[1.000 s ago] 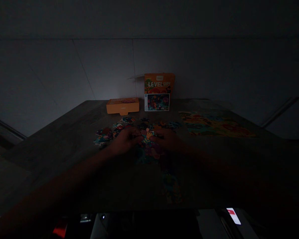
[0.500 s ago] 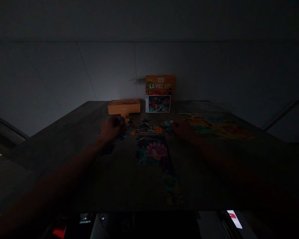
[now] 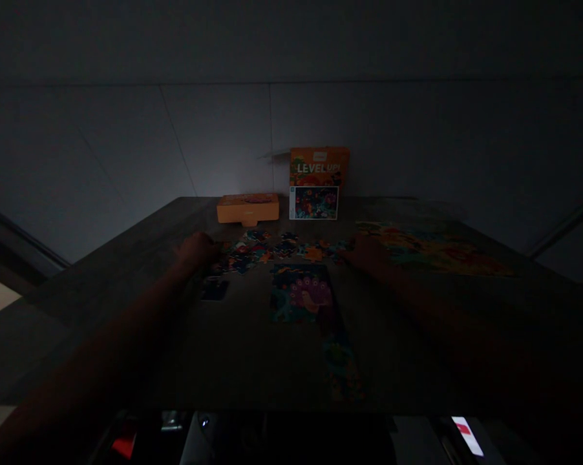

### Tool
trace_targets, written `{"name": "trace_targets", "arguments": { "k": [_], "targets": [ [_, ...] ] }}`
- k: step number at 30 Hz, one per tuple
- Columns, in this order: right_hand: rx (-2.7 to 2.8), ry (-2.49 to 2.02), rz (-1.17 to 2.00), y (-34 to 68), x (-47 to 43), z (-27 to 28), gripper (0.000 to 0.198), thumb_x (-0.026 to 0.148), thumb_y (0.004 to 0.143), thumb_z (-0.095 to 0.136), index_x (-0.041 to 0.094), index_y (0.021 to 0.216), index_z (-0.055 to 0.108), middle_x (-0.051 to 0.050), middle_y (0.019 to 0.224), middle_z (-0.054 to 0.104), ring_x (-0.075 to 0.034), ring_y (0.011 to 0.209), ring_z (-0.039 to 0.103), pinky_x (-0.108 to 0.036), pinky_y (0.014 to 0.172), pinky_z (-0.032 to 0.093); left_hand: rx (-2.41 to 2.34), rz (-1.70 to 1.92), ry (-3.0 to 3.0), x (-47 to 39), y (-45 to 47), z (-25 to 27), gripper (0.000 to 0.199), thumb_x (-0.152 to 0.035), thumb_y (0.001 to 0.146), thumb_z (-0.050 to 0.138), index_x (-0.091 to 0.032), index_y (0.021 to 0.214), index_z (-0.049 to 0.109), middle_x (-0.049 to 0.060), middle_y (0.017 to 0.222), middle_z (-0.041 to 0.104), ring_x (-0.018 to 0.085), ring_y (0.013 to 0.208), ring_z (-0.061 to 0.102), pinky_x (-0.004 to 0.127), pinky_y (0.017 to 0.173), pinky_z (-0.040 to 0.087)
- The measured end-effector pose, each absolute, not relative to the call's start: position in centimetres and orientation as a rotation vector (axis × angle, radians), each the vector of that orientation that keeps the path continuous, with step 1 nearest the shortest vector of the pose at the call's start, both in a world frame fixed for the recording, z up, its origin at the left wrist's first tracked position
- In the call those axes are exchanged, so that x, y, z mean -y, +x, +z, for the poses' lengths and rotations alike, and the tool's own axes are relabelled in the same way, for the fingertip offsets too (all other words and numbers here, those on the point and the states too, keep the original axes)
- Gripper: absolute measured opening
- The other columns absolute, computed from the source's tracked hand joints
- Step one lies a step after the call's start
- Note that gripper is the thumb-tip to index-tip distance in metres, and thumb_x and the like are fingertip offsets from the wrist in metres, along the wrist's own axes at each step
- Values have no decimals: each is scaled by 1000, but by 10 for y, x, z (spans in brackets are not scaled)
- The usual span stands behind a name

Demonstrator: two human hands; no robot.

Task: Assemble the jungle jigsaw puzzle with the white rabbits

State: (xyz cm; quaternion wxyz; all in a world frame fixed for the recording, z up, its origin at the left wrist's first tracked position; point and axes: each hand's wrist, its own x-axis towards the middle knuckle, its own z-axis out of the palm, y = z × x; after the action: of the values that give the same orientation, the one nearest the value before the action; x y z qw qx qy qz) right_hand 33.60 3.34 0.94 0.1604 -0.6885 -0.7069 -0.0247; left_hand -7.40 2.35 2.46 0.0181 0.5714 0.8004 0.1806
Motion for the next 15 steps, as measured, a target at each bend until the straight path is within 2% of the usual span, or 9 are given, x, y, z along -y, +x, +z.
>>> {"name": "trace_targets", "arguments": {
  "k": [2, 4, 6, 9, 11, 15],
  "targets": [
    [2047, -1920, -47, 333, -30, 12, 37, 47, 82, 62, 15, 99, 70, -14, 98, 71, -27, 88, 65, -31, 65, 44, -2469, 596, 1889, -23, -70, 25, 32, -46, 77, 68, -17, 65, 63, 13, 63, 64, 37, 83, 65, 49, 76, 44],
    [2080, -1879, -14, 329, -27, 14, 33, 43, 85, 59, 15, 97, 71, -14, 97, 71, -26, 89, 65, -31, 68, 44, -2369, 664, 2057, -21, -61, 25, 28, -45, 81, 65, -17, 80, 67, 13, 75, 70, 35, 88, 66, 48, 84, 45],
    [2113, -1812, 1, 325, -25, 16, 30, 41, 87, 57, 16, 96, 71, -12, 98, 71, -24, 89, 65, -30, 71, 43, -2141, 709, 2273, -19, -47, 23, 31, -46, 84, 61, -20, 99, 69, 12, 98, 73, 31, 100, 64, 45, 98, 41],
    [2200, -1642, 37, 319, -21, 16, 29, 39, 88, 57, 16, 96, 71, -10, 98, 71, -22, 88, 64, -29, 72, 43, -1574, 646, 2618, -15, -24, 14, 43, -49, 85, 59, -25, 120, 65, 9, 130, 63, 31, 123, 52, 49, 110, 28],
    [2283, -1503, 70, 315, -17, 15, 29, 39, 88, 57, 16, 99, 71, -10, 99, 71, -21, 88, 64, -28, 73, 43, -1438, 606, 2623, -13, -13, 7, 40, -47, 85, 59, -28, 119, 67, 8, 134, 61, 33, 127, 47, 52, 110, 27],
    [2418, -1377, 91, 304, -7, 12, 24, 35, 89, 55, 17, 97, 71, -8, 100, 72, -20, 88, 65, -27, 76, 43, -1385, 609, 2579, -13, -7, 3, 29, -42, 88, 58, -28, 108, 73, 7, 122, 68, 30, 120, 53, 48, 111, 27]
  ]
}}
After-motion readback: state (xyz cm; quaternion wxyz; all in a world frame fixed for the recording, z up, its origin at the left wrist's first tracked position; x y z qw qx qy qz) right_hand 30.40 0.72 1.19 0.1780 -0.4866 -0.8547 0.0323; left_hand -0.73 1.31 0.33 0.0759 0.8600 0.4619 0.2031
